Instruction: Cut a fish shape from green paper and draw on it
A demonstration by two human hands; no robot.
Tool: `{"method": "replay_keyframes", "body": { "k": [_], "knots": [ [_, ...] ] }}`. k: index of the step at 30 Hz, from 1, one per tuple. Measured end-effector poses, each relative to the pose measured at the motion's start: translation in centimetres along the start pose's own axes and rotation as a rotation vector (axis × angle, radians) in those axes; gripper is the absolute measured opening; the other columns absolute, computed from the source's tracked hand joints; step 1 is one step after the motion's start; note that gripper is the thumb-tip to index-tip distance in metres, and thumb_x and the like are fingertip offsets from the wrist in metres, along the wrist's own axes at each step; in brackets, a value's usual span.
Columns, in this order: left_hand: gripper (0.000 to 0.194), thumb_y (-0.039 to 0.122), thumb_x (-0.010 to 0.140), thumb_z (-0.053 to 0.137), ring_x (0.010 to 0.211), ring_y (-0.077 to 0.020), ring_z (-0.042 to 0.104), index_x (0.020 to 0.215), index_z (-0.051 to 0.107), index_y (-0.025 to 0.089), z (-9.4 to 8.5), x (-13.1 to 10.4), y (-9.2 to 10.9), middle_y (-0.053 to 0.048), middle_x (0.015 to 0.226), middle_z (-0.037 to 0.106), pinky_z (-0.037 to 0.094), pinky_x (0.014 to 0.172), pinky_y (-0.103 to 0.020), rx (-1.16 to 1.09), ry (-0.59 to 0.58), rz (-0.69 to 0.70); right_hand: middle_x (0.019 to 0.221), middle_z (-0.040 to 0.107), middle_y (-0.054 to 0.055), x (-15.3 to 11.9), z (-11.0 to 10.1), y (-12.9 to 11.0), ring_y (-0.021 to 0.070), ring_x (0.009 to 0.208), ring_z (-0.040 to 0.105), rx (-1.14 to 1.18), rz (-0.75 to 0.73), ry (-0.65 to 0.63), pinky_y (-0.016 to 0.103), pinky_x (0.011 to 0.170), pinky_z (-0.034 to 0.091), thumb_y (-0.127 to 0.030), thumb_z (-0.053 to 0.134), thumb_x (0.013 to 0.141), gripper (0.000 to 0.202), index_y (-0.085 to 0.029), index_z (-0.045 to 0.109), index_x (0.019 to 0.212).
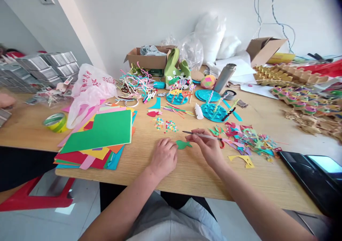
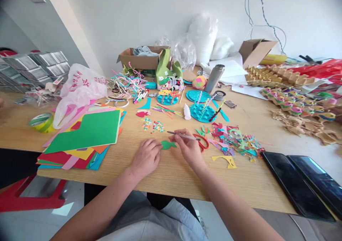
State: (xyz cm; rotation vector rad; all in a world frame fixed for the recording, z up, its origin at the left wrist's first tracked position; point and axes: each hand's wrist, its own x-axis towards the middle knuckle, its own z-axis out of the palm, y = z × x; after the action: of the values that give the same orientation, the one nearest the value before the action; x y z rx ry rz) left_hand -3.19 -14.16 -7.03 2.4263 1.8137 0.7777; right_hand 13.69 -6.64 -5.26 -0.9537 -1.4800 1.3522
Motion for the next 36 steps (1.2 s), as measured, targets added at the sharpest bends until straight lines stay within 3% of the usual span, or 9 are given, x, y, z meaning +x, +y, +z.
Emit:
{"method": "replay_keyframes", "body": {
  "k": [4,6,13,18,36],
  "knots": [
    [0.030,0.009,0.082,0.051,0.121,-0.0224,0.047,0.107,0.066,0.014,-0.5,0.2,-0.8,-0.008,0.109,0.067,0.037,0.105,-0.043,-0.006,-0.065,0.017,0.066,0.067,0.000,1.9,-0.8,-1.4,0.0129,0.052,0.063,0.164,0.175,-0.157,0.024,0.047,0.051,-0.044,0.068,0.078,0.032,-0.016,0.058,0.091],
    [0.033,0.007,0.080,0.051,0.123,-0.0231,0.045,0.107,0.067,0.016,-0.9,0.5,-1.2,-0.006,0.111,0.067,0.036,0.106,-0.044,-0.017,-0.103,0.030,0.059,0.062,-0.003,2.9,-0.8,-1.2,0.0110,0.044,0.058,0.190,0.195,-0.200,0.022,0.042,0.047,-0.044,0.070,0.076,0.031,-0.016,0.058,0.084],
    [0.044,0.000,0.077,0.047,0.118,-0.0193,0.046,0.109,0.068,0.020,-1.9,2.1,-3.7,-0.002,0.114,0.066,0.038,0.106,-0.038,-0.128,-0.268,0.134,0.057,0.061,-0.002,3.6,0.0,0.6,0.0124,0.046,0.059,0.061,0.180,-0.296,0.025,0.047,0.051,-0.042,0.067,0.076,0.028,-0.017,0.056,0.075],
    [0.049,-0.002,0.079,0.042,0.118,-0.0194,0.046,0.108,0.069,0.026,-1.2,2.2,-5.1,0.001,0.113,0.067,0.040,0.104,-0.041,-0.228,-0.255,0.137,0.051,0.060,-0.002,2.8,0.2,1.2,0.0111,0.043,0.057,-0.113,0.193,-0.352,0.022,0.043,0.047,-0.042,0.064,0.079,0.028,-0.017,0.053,0.074],
    [0.037,0.006,0.086,0.046,0.126,-0.0212,0.044,0.106,0.070,0.025,-1.3,1.6,-4.6,-0.002,0.112,0.068,0.042,0.102,-0.043,-0.157,-0.242,0.127,0.055,0.055,-0.003,2.8,0.3,2.1,0.0084,0.040,0.051,-0.104,0.220,-0.300,0.018,0.035,0.041,-0.051,0.060,0.081,0.036,-0.018,0.050,0.075]
  ]
}}
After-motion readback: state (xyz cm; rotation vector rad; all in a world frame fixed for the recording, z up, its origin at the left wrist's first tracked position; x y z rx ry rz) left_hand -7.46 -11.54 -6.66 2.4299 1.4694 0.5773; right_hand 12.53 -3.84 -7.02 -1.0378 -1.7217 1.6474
